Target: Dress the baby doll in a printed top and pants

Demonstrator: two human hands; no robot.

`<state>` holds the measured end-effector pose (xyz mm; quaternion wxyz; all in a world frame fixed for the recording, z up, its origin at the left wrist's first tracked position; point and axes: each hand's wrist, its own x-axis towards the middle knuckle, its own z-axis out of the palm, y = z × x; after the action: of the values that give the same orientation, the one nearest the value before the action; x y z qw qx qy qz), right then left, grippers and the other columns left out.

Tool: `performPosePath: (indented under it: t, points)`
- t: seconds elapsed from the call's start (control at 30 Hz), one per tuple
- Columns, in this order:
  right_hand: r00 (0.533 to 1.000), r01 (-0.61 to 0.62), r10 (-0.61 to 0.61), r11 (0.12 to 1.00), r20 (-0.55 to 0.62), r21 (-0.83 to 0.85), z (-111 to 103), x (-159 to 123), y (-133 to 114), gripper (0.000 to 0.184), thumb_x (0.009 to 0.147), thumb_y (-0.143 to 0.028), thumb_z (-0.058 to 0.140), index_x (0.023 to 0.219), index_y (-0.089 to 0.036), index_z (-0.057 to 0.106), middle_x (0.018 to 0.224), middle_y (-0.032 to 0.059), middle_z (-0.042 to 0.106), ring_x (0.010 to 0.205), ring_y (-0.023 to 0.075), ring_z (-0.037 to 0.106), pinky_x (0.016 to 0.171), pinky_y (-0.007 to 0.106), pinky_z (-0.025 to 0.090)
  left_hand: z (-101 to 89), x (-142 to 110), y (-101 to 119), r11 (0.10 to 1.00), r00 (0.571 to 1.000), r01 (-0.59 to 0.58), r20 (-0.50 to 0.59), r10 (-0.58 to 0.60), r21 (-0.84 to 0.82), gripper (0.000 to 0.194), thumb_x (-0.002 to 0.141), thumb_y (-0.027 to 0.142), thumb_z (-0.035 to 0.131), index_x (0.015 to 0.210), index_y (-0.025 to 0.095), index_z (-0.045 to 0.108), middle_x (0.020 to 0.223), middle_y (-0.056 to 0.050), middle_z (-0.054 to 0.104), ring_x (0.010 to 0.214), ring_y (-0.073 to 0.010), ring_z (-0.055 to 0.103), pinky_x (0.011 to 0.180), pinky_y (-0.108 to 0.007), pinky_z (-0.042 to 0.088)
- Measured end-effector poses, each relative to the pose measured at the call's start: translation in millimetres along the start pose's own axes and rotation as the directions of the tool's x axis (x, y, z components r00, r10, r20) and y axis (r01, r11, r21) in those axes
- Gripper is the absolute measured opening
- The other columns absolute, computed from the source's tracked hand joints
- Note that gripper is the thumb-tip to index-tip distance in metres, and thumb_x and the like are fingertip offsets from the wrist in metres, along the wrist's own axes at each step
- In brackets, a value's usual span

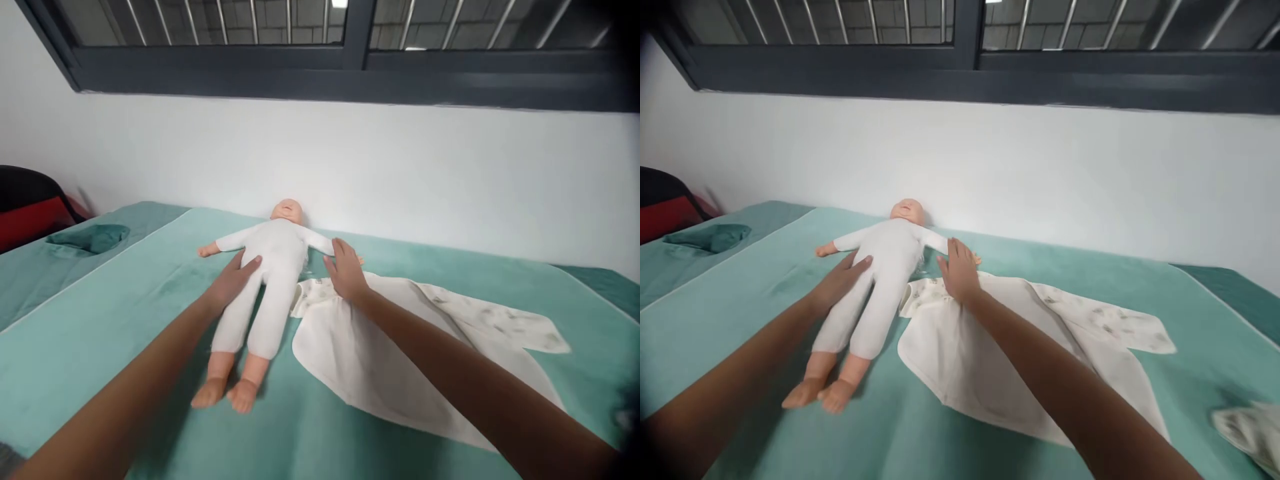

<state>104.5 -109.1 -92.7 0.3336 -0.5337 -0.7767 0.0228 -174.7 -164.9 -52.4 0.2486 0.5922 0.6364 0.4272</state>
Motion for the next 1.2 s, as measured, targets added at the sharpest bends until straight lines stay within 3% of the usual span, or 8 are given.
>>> performPosePath:
  t: [0.07, 0.23, 0.47, 0.63, 0.77, 0.9, 1.03, 1.2]
  points:
    - [0.998, -0.068, 0.068, 0.997, -0.012, 0.039, 26, 44, -10, 0.057, 0.102, -0.042, 0.030, 0.147, -0.008, 0.037, 0.152, 0.0194, 0.040, 0.142, 0.0296, 0.034, 0.117, 0.045, 0.024, -0.8, 8, 0, 0.963, 0.980, 0.168, 0.139, -0.141, -0.212, 0.069, 0.074, 0.069, 0.061, 0.123, 0.021, 0.068, 0.111, -0.017, 0.073, 0.099, -0.0363, 0.070, 0.083, -0.044, 0.058]
    - [0.903, -0.348, 0.267, 0.914, 0.336, 0.207, 46, 116, -23, 0.069, 0.098, -0.059, 0.028, 0.147, -0.010, 0.035, 0.136, 0.0222, 0.057, 0.128, 0.0341, 0.051, 0.107, 0.046, 0.034, 1.6, 20, 7, 0.774, 0.886, 0.421, 0.397, -0.240, -0.472, 0.067, 0.070, 0.065, 0.068, 0.120, 0.021, 0.069, 0.102, -0.017, 0.074, 0.095, -0.0359, 0.071, 0.080, -0.044, 0.059]
    - [0.884, -0.374, 0.225, 0.866, 0.409, 0.333, -5, 144, -26, 0.086, 0.087, -0.068, 0.044, 0.144, -0.003, 0.042, 0.148, 0.0229, 0.046, 0.129, 0.0341, 0.051, 0.102, 0.038, 0.041, 2.6, 13, 48, 0.698, 0.905, 0.366, 0.410, -0.112, -0.616, 0.063, 0.075, 0.054, 0.070, 0.127, 0.019, 0.063, 0.101, -0.012, 0.075, 0.096, -0.0317, 0.071, 0.077, -0.038, 0.061]
    - [0.929, -0.315, 0.186, 0.853, 0.320, 0.417, -87, 120, -12, 0.076, 0.088, -0.069, 0.041, 0.138, -0.012, 0.049, 0.139, 0.0166, 0.058, 0.117, 0.0305, 0.060, 0.095, 0.038, 0.047, 19.2, -13, 119, 0.730, 0.912, 0.259, 0.408, 0.030, -0.632, 0.064, 0.077, 0.049, 0.071, 0.131, 0.018, 0.059, 0.110, -0.014, 0.073, 0.096, -0.0311, 0.070, 0.077, -0.038, 0.060]
    - [0.949, -0.300, 0.231, 0.866, 0.213, 0.399, -167, 85, 16, 0.071, 0.090, -0.068, 0.039, 0.135, -0.014, 0.049, 0.135, 0.0166, 0.061, 0.116, 0.0304, 0.060, 0.094, 0.039, 0.049, 55.3, -53, 181, 0.718, 0.908, 0.204, 0.402, 0.116, -0.666, 0.065, 0.077, 0.045, 0.073, 0.132, 0.015, 0.056, 0.110, -0.015, 0.073, 0.095, -0.0309, 0.070, 0.080, -0.041, 0.058]
    - [0.929, -0.369, 0.340, 0.868, 0.145, 0.331, -227, 36, 47, 0.075, 0.088, -0.069, 0.042, 0.137, -0.012, 0.045, 0.140, 0.0189, 0.056, 0.120, 0.0310, 0.058, 0.097, 0.040, 0.047, 95.3, -96, 214, 0.669, 0.893, 0.213, 0.419, 0.162, -0.712, 0.062, 0.077, 0.044, 0.074, 0.129, 0.013, 0.059, 0.109, -0.017, 0.073, 0.097, -0.0316, 0.070, 0.083, -0.041, 0.058]
    - [0.896, -0.443, 0.409, 0.848, 0.174, 0.291, -244, -14, 73, 0.081, 0.086, -0.070, 0.043, 0.141, -0.011, 0.038, 0.141, 0.0210, 0.054, 0.120, 0.0303, 0.059, 0.095, 0.039, 0.049, 134.0, -130, 215, 0.629, 0.872, 0.281, 0.466, 0.148, -0.725, 0.056, 0.076, 0.042, 0.075, 0.124, 0.015, 0.062, 0.112, -0.016, 0.072, 0.099, -0.0310, 0.070, 0.085, -0.041, 0.058]
    - [0.853, -0.507, 0.452, 0.835, 0.262, 0.212, -223, -54, 96, 0.088, 0.090, -0.069, 0.037, 0.148, -0.004, 0.023, 0.145, 0.0269, 0.047, 0.121, 0.0314, 0.059, 0.090, 0.038, 0.051, 179.4, -152, 186, 0.606, 0.854, 0.376, 0.516, 0.068, -0.701, 0.057, 0.075, 0.041, 0.077, 0.124, 0.019, 0.060, 0.119, -0.014, 0.070, 0.098, -0.0286, 0.071, 0.085, -0.041, 0.060]
